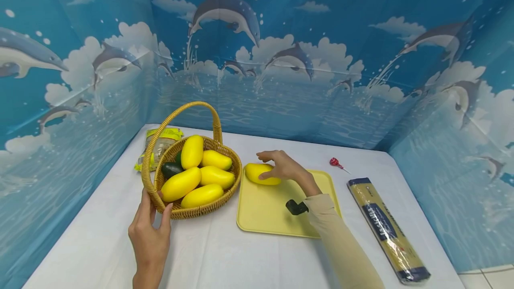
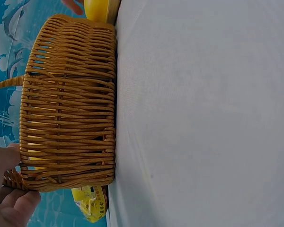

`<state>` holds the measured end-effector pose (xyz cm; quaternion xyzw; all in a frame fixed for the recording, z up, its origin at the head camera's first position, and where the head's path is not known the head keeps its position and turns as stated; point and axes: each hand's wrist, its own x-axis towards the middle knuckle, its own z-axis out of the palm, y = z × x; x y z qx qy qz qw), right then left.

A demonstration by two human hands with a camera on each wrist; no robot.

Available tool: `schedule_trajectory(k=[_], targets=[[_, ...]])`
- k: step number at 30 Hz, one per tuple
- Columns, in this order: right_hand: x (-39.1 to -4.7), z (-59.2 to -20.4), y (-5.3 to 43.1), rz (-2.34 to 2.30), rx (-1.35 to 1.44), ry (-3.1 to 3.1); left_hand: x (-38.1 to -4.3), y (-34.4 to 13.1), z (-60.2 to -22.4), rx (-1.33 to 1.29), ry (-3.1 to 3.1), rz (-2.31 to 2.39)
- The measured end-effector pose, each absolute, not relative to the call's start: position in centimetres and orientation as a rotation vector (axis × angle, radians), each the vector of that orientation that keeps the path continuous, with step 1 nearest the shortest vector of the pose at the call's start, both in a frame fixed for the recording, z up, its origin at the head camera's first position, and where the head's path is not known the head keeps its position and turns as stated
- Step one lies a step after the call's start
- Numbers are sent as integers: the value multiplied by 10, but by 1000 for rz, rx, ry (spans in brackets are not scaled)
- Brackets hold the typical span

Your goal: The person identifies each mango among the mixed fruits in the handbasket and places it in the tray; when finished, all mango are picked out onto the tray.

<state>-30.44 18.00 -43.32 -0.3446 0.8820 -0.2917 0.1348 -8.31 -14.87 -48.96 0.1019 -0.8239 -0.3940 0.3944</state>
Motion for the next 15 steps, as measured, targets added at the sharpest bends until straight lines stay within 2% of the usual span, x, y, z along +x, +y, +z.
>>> schedule_trajectory(k=[7,15], targets=[[-301,-410,179,-836,-1017,2552,-83,-148,-488,278,-2109,-999],[-295,-385,175,-853,-1163,2522,-82,-149,-486,264,-2113,-1020]])
